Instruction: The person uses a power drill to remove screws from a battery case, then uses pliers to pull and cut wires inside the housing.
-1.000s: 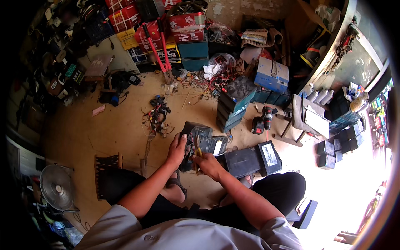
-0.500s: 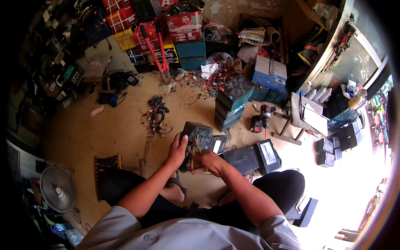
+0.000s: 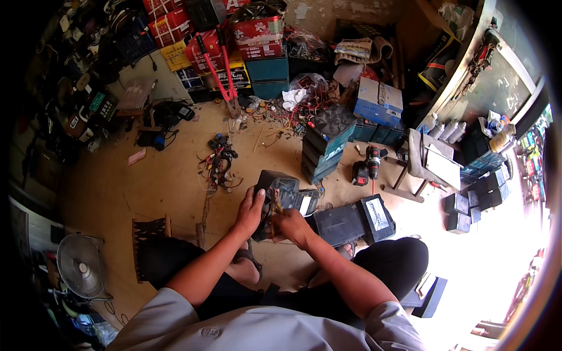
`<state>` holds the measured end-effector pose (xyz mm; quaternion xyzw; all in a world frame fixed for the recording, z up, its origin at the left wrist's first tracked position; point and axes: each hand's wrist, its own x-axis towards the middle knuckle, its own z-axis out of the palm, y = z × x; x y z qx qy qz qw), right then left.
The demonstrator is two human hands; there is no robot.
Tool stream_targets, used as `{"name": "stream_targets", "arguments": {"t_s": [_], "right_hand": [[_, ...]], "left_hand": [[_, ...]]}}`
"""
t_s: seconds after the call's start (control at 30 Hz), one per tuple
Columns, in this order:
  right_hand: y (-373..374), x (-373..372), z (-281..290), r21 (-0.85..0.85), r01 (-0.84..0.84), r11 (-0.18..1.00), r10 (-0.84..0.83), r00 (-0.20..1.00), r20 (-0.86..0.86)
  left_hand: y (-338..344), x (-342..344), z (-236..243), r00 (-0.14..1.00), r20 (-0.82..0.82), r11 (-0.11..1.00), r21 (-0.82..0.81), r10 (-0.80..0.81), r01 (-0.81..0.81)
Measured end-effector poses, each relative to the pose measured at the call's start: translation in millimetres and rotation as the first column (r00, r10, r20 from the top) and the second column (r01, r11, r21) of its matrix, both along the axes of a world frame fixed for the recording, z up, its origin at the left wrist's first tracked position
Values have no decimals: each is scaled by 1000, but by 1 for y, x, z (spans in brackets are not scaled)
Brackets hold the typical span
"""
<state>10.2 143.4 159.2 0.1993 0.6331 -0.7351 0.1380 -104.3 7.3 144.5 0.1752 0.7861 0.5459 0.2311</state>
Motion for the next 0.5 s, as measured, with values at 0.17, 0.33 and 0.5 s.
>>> {"name": "stream_targets", "arguments": {"t_s": [0.17, 0.33, 0.5], "right_hand": [[3, 2, -19, 887, 60, 458, 223, 958, -180], [-3, -1, -19, 867, 129, 481, 6, 989, -150], [-13, 1, -26, 906, 121, 406, 26, 989, -144]], "left_hand": [[7, 1, 6, 997, -71, 999, -35, -2, 0], [11, 6, 15, 996, 42, 996, -30, 82, -81], [16, 14, 21, 992, 82, 994, -68, 95, -90]]}}
